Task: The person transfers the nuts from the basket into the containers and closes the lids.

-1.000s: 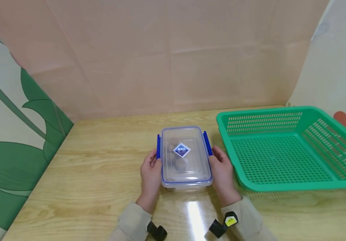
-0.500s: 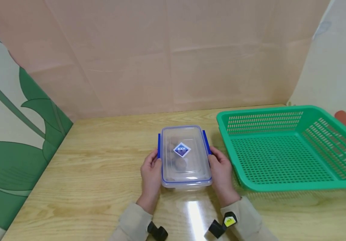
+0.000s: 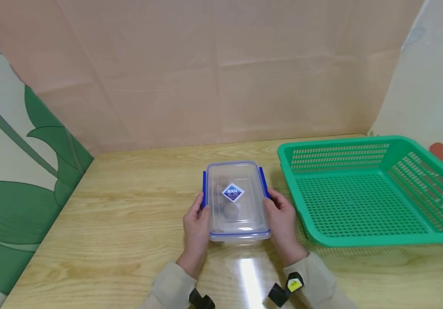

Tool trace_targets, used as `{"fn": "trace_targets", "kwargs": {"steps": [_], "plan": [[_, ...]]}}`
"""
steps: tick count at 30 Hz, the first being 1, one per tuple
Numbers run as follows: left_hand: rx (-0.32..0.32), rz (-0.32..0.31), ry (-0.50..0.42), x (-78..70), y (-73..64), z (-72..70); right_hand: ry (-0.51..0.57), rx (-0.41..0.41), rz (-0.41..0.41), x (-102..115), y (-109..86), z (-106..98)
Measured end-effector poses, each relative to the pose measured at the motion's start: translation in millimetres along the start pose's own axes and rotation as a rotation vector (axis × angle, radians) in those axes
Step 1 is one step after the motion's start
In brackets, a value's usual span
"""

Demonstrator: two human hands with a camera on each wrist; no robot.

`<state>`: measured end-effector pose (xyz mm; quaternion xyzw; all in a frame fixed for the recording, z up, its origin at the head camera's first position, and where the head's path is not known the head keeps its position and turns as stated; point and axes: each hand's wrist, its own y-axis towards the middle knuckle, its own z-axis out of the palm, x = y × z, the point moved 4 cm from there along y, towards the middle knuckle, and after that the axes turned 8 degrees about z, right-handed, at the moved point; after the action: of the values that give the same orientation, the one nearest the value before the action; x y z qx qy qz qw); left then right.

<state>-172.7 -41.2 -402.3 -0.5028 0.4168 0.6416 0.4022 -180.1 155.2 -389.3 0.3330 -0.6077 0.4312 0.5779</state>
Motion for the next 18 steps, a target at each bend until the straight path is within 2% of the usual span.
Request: {"fn": "trace_targets", "kwargs": {"steps": [8, 11, 15, 18], "plan": [[0.048, 0.019, 0.033, -3.0, 0.8, 4.6, 0.003, -0.013, -0.007, 0.4, -0.9, -2.6], [0.042, 0.02, 0.04, -1.9, 1.3, 4.5, -0.005, -0.002, 0.005, 0.3, -0.2, -2.3], [0.023, 0.008, -0.019, 2.1, 3.7, 6.6, -0.023, 0.023, 0.03, 0.2, 4.6, -3.0], [0.014, -0.006, -0.06, 4.5, 6.2, 7.7, -0.018, 0.072, 0.062, 0.0, 8.6, -4.1]]}}
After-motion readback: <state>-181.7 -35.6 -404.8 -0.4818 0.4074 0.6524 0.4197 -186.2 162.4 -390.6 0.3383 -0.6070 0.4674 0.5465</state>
